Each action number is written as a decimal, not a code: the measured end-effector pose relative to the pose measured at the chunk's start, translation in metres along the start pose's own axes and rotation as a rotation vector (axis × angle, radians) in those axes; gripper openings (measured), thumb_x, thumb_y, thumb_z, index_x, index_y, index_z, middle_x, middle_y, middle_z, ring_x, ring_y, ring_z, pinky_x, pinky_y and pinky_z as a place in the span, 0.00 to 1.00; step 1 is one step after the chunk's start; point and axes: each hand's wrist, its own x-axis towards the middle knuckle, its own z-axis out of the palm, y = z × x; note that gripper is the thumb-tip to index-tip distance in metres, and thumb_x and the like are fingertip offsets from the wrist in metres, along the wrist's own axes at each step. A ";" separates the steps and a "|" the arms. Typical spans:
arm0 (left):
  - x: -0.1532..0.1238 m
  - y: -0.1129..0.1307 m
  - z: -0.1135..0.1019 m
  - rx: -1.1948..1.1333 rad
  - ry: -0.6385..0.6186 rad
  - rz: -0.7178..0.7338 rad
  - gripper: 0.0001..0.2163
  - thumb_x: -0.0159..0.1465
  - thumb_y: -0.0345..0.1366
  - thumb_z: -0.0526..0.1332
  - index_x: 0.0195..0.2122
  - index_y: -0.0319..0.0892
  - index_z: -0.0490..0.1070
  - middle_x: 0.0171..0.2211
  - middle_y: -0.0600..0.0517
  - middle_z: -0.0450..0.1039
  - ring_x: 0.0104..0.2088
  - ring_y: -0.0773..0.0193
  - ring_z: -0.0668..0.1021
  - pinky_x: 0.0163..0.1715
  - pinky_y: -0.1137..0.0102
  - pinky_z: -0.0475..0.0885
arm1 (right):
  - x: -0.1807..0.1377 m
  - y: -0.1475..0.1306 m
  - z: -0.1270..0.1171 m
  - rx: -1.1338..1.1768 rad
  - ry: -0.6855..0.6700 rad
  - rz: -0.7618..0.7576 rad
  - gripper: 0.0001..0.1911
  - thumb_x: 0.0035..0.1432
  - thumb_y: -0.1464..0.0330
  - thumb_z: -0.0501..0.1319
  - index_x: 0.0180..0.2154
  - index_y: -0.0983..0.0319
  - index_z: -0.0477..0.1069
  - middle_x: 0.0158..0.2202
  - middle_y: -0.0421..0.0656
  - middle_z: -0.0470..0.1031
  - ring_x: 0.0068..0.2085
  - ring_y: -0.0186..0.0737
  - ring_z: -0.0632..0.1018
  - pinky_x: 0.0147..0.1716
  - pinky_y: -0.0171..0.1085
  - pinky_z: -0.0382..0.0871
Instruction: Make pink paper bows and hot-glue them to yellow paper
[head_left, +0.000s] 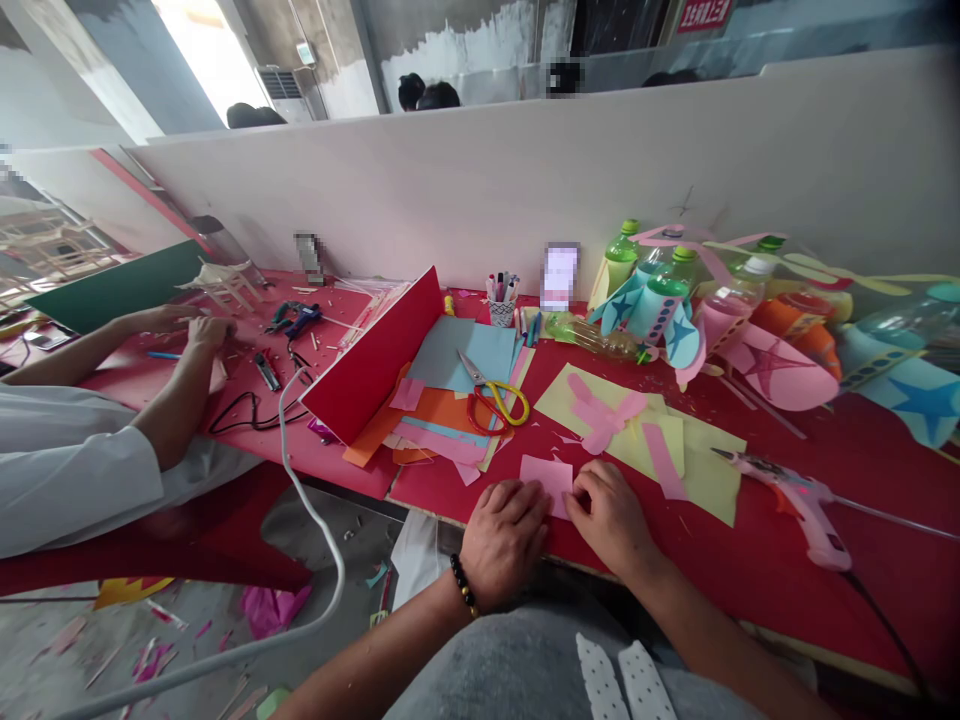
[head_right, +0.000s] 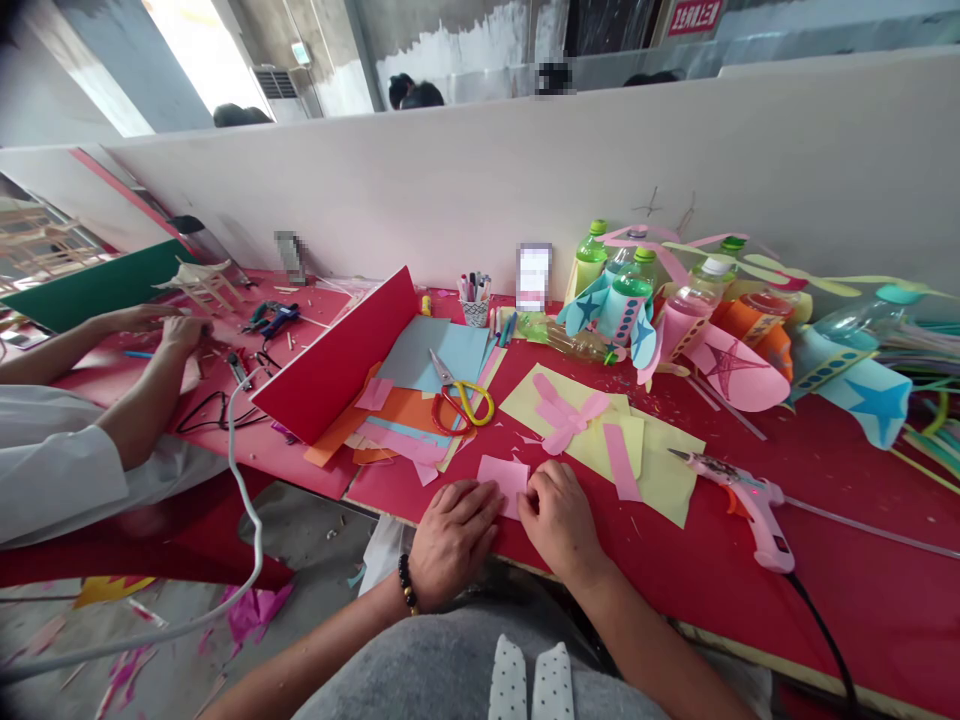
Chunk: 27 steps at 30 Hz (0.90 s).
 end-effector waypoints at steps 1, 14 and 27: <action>0.000 0.000 0.000 -0.003 -0.004 0.001 0.17 0.66 0.38 0.53 0.56 0.45 0.67 0.55 0.51 0.68 0.52 0.55 0.67 0.52 0.58 0.66 | 0.000 -0.001 -0.001 0.000 -0.002 0.002 0.12 0.53 0.75 0.58 0.24 0.58 0.55 0.29 0.42 0.65 0.35 0.42 0.68 0.36 0.40 0.64; 0.000 -0.001 0.000 0.011 -0.003 0.029 0.17 0.66 0.40 0.53 0.55 0.44 0.67 0.55 0.49 0.68 0.52 0.54 0.67 0.51 0.57 0.67 | 0.019 -0.001 -0.010 0.045 -0.119 0.014 0.16 0.53 0.73 0.59 0.45 0.61 0.65 0.45 0.49 0.69 0.49 0.49 0.71 0.48 0.44 0.67; 0.001 0.000 -0.002 -0.022 0.000 0.015 0.17 0.66 0.39 0.54 0.55 0.45 0.69 0.55 0.50 0.68 0.51 0.54 0.67 0.52 0.57 0.68 | 0.045 -0.001 -0.013 0.159 -0.321 0.125 0.07 0.50 0.72 0.61 0.27 0.59 0.62 0.31 0.42 0.69 0.35 0.41 0.72 0.35 0.38 0.64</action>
